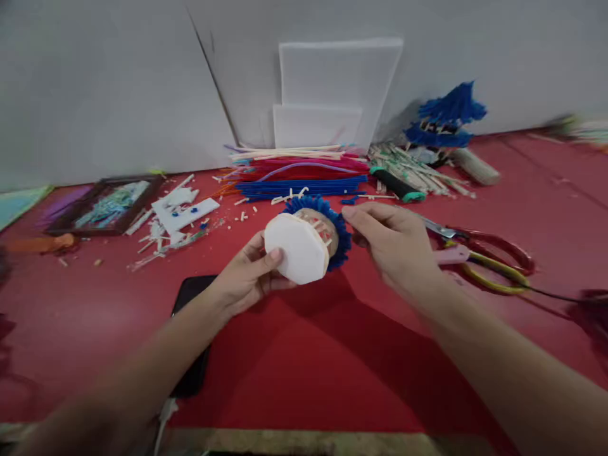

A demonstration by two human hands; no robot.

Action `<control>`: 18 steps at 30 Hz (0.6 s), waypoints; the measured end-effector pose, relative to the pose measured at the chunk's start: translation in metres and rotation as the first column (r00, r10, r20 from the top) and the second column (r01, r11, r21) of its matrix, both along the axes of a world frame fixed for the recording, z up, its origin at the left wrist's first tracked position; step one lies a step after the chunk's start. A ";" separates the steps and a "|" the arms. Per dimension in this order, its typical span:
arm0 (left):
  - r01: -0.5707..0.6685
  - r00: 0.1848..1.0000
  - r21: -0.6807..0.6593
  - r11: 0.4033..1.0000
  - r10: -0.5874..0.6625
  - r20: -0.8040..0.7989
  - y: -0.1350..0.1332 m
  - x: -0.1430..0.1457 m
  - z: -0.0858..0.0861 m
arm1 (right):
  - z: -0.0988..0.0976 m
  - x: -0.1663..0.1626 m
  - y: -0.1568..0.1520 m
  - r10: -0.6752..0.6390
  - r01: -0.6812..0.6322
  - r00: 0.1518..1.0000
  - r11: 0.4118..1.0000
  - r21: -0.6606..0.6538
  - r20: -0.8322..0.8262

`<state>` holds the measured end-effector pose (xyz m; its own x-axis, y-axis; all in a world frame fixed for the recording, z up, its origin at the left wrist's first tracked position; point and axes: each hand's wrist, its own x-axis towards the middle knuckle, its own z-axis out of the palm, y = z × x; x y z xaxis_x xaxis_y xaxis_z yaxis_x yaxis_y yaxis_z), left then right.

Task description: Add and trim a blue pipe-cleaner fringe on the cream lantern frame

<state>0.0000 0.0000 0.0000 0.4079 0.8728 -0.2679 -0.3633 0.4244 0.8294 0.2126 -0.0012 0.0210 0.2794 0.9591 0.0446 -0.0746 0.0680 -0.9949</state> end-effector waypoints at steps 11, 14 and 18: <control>0.032 0.999 -0.146 0.989 -0.025 0.048 0.002 0.000 0.002 | -0.014 0.003 0.006 0.033 -0.035 0.997 0.999 -0.022 -0.062; 0.004 0.998 -0.230 0.973 0.011 0.063 0.004 0.001 0.007 | -0.013 0.005 0.006 0.048 -0.048 0.998 0.999 -0.004 -0.042; -0.050 0.989 -0.279 0.959 0.086 0.120 0.005 0.002 0.013 | -0.011 0.004 0.002 0.056 -0.056 0.998 0.998 0.042 0.001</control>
<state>0.0019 0.0048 0.0131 0.3973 0.7998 -0.4501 -0.4955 0.5997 0.6284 0.2165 0.0011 0.0104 0.2255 0.9705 0.0849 -0.0794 0.1051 -0.9913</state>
